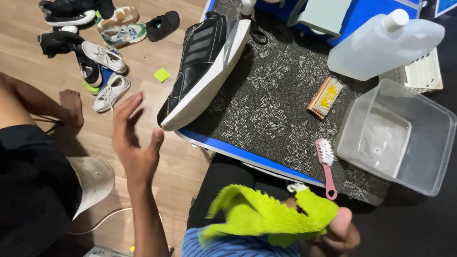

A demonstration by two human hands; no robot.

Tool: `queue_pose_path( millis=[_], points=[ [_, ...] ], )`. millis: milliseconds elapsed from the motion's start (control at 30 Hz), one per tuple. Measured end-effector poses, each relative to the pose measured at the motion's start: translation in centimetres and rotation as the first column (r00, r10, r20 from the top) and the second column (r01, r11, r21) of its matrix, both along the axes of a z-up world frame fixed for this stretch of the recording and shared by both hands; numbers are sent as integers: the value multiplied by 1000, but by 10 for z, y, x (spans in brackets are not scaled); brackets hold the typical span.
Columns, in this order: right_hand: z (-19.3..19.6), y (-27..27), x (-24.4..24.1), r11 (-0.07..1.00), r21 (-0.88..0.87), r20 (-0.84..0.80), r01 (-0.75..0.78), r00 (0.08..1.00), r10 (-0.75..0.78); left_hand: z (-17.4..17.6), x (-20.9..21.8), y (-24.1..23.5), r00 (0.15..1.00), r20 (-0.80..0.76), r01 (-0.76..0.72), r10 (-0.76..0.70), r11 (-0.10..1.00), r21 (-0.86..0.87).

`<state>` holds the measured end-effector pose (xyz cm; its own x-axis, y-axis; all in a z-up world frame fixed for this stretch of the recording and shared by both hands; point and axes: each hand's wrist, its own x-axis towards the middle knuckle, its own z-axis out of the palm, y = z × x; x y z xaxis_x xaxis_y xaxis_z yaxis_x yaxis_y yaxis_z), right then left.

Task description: The person cleans a black sneaker by scrubbing the upper and sole with a pink brush dipped in soapy water. They then wipe the shoe with a yellow cloth to remove the soap and dirt.

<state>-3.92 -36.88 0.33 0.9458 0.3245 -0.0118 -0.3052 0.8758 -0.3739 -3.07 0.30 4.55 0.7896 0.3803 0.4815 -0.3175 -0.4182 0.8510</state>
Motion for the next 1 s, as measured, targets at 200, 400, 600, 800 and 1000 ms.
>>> queue_pose_path(
  millis=[200, 400, 600, 800, 1000],
  points=[
    [-17, -46, -60, 928, -359, -102, 102, 984, -148, 29, -31, -55, 907, -12, 418, -420, 899, 127],
    [-21, -59, -7, 944, -105, 26, 313, 950, -312, 10, 7, -88, 470, -355, 839, -809, 534, -107],
    [-17, -66, 16, 989, 139, 102, 57, 992, -72, 16, 35, -116, 296, -171, 846, -940, 341, -410],
    [11, -27, 14, 879, 57, 341, -474, 837, 429, 42, 50, -149, 49, -71, 892, -996, 75, -446],
    [21, -47, -3, 927, -183, 284, -328, 885, 370, 44, 34, -121, 158, -263, 929, -952, 233, -288]
  ],
)
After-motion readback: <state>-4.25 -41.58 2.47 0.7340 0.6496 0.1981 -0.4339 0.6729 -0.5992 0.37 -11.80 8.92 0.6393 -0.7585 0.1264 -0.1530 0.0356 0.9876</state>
